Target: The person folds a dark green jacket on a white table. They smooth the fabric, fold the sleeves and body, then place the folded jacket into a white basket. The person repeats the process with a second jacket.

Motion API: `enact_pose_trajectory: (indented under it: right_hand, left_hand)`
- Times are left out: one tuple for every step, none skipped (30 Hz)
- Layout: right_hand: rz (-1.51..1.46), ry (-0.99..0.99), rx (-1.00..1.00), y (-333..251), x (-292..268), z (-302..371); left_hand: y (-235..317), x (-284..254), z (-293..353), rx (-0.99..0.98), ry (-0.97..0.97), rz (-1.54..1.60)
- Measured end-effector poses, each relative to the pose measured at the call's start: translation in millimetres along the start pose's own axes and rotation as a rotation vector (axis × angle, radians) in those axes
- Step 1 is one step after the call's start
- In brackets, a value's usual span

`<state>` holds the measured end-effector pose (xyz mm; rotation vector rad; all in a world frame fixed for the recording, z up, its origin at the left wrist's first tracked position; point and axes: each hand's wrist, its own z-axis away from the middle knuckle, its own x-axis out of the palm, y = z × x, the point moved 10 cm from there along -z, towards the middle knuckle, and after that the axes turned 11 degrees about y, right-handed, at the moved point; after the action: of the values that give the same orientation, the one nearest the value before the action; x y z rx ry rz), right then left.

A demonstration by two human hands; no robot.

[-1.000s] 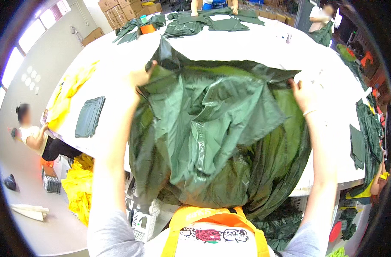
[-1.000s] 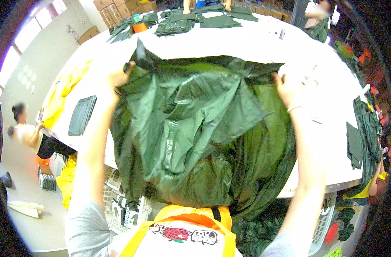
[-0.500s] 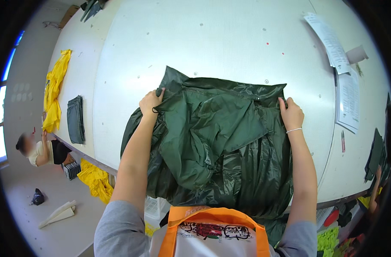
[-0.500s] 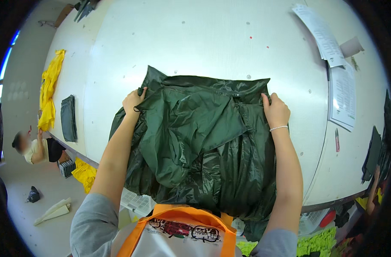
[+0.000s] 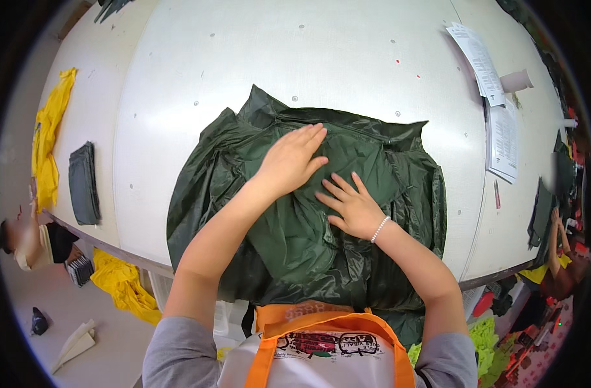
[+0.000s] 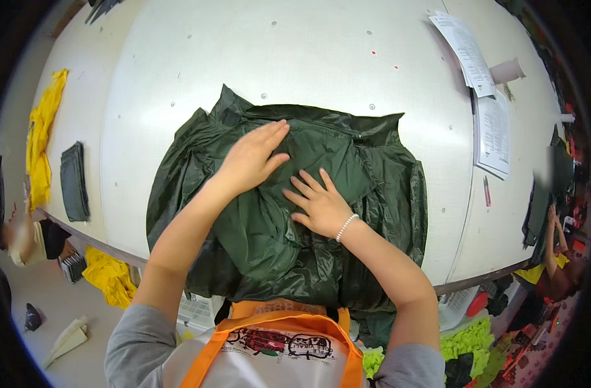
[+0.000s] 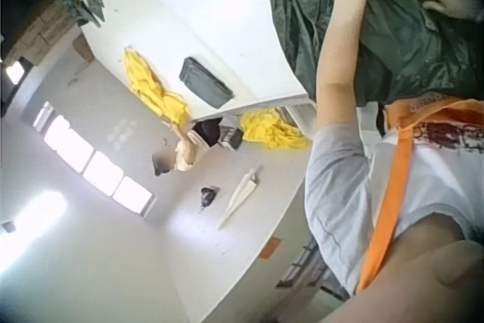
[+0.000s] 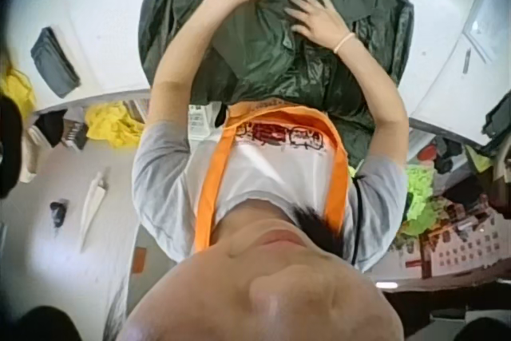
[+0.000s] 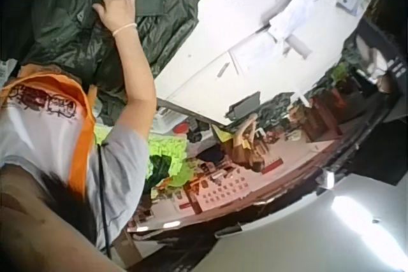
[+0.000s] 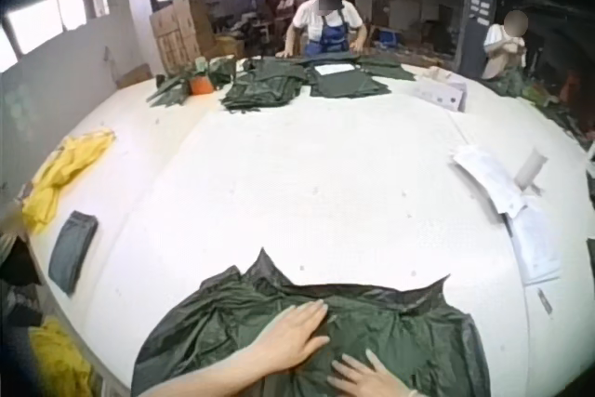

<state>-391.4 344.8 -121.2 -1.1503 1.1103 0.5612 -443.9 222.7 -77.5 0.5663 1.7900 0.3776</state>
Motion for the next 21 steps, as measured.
enact_pose_trajectory:
  right_hand:
    - [-0.056, -0.003, 0.006, 4.6, 1.5, 13.4]
    - [-0.098, -0.034, 0.022, 8.9, -2.8, 24.2]
    - [-0.126, -0.022, 0.014, 17.2, -11.0, 32.8]
    - [-0.154, -0.005, 0.014, 25.4, -21.5, 42.0]
    - [-0.262, 0.037, 0.040, 36.4, -35.5, 49.6]
    - [-0.368, 0.082, 0.066, 49.4, -49.8, 57.1]
    - [-0.435, 0.218, 0.197, 79.7, -71.0, 69.3]
    - [-0.489, 0.361, 0.340, 116.8, -90.8, 89.4]
    - [-0.460, 0.537, 0.543, 163.4, -108.0, 113.2]
    - [-0.409, 0.723, 0.754, 212.0, -126.6, 148.9]
    - [-0.196, 0.833, 0.852, 260.2, -141.2, 193.0]
    - [0.026, 0.933, 0.939, 303.4, -152.3, 244.6]
    - [0.257, 0.889, 0.994, 334.4, -155.7, 282.7]
    - [0.470, 0.830, 1.032, 361.1, -156.3, 312.2]
    - [0.666, 0.757, 1.058, 377.5, -158.7, 334.2]
    - [0.545, 0.713, 1.151, 397.2, -156.2, 348.3]
    - [0.492, 0.674, 1.204, 413.6, -149.9, 359.2]
    - [0.507, 0.642, 1.233, 428.8, -147.6, 372.2]
    - [0.557, 0.623, 1.251, 441.2, -147.9, 388.9]
    - [0.599, 0.618, 1.257, 453.3, -150.6, 405.0]
    - [0.645, 0.622, 1.257, 463.1, -153.3, 419.6]
  left_hand:
    - [-14.0, 16.1, 11.4, -0.076, -0.030, 0.011]
    - [-28.6, 29.1, 24.7, -0.161, -0.062, 0.017]
    - [-34.1, 37.0, 33.8, -0.152, -0.056, -0.005]
    - [-35.8, 41.6, 41.0, -0.137, -0.055, -0.026]
    - [-33.5, 46.2, 41.8, -0.112, -0.058, -0.043]
    - [-35.5, 47.8, 42.6, -0.154, -0.043, -0.053]
    - [-33.6, 45.8, 41.7, -0.165, -0.043, -0.060]
    - [-32.2, 48.2, 37.7, -0.164, -0.045, -0.055]
    - [-34.2, 46.1, 39.0, -0.176, -0.032, -0.059]
    - [-33.9, 45.0, 39.5, -0.173, -0.020, -0.051]
    - [-34.2, 47.1, 36.9, -0.164, -0.008, -0.046]
    - [-33.4, 48.5, 34.2, -0.157, 0.005, -0.043]
    - [-31.5, 49.6, 33.2, -0.150, 0.007, -0.055]
    - [-29.0, 48.9, 32.6, -0.158, 0.012, -0.081]
    - [-24.8, 49.3, 30.5, -0.159, 0.015, -0.081]
    - [-25.2, 47.8, 33.0, -0.177, 0.018, -0.101]
    - [-24.9, 47.8, 33.0, -0.198, 0.025, -0.081]
    - [-20.3, 45.4, 30.0, -0.195, 0.039, -0.082]
    - [-18.7, 42.6, 25.4, -0.197, 0.054, -0.052]
    - [-26.2, 45.3, 29.0, -0.213, 0.033, -0.047]
    - [-29.9, 42.2, 29.0, -0.242, 0.056, -0.002]
